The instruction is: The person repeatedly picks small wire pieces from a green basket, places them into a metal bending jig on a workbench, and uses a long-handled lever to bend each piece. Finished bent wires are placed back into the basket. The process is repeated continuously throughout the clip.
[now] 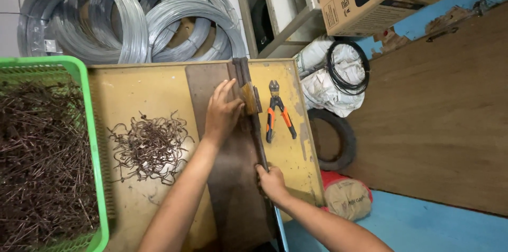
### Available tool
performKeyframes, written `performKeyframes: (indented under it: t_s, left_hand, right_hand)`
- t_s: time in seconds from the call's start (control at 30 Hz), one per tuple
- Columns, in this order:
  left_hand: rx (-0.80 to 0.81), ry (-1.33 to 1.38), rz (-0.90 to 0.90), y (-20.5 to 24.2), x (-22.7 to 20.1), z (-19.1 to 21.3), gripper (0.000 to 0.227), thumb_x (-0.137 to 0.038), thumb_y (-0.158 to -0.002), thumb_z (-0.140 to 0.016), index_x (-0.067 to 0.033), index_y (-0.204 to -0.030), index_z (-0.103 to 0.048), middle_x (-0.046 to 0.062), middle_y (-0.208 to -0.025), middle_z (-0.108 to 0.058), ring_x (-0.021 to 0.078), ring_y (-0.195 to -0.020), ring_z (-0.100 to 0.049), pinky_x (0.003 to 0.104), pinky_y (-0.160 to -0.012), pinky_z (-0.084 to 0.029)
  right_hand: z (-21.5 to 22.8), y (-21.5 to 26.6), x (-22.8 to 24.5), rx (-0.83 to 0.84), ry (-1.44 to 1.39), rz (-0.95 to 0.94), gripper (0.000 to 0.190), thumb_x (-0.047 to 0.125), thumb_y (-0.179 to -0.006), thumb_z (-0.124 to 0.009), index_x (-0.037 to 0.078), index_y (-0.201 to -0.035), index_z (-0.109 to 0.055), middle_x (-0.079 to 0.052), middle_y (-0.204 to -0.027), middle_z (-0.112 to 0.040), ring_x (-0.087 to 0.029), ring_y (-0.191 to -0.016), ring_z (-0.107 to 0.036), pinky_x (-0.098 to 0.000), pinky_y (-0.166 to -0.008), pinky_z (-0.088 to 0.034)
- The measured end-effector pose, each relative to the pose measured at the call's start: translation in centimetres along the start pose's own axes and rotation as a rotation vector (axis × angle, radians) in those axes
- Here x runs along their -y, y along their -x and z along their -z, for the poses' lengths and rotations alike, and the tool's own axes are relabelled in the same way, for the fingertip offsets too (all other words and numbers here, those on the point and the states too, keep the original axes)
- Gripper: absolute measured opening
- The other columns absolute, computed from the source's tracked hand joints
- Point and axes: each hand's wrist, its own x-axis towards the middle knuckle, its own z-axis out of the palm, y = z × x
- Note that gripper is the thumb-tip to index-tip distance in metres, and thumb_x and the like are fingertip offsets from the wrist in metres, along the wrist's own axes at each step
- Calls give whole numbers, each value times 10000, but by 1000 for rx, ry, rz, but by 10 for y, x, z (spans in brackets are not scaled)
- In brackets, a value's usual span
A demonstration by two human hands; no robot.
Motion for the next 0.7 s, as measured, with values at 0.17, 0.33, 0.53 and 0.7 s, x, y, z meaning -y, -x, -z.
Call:
performKeyframes:
  t_s: [0.17, 0.33, 0.53, 0.7]
  left_hand:
    - [8, -7, 3, 1, 1, -3, 52, -129, -839, -769, -90, -805, -771, 133, -1502, -521, 331, -1426, -431, 503, -1168, -404]
    - [6, -23, 4, 0, 1, -3, 57, -114, -822, -774, -86, -774, -759, 128, -1504, -520, 330, -1425, -436, 491, -1165, -406]
    - [1, -20, 27, 2, 0, -3, 36, -129, -823, -782, -108, -794, -778, 115, -1505, -519, 308, -1432, -420, 485, -1168, -401]
    - [-14, 39, 13, 2, 3, -3, 56, -140, -840, -758, -104, -851, -800, 118, -1504, -521, 325, -1421, -438, 481, -1135, -424]
  right_hand:
    - [0, 7, 8, 32, -81, -25, 406, 235, -990, -619, 16, -655, -548, -92, -526, -506, -223, -351, -423, -355, -344, -333]
    - [2, 4, 4, 58, -133, 4, 436, 222, -987, -629, 6, -617, -550, -96, -501, -500, -220, -330, -401, -348, -331, -308]
    - [1, 7, 9, 71, -79, -28, 348, 215, -1002, -598, 13, -719, -573, -79, -533, -504, -207, -359, -408, -345, -355, -323]
    - [0, 7, 17, 48, -47, -82, 274, 232, -986, -594, 11, -824, -593, -81, -561, -513, -215, -377, -423, -351, -367, -344]
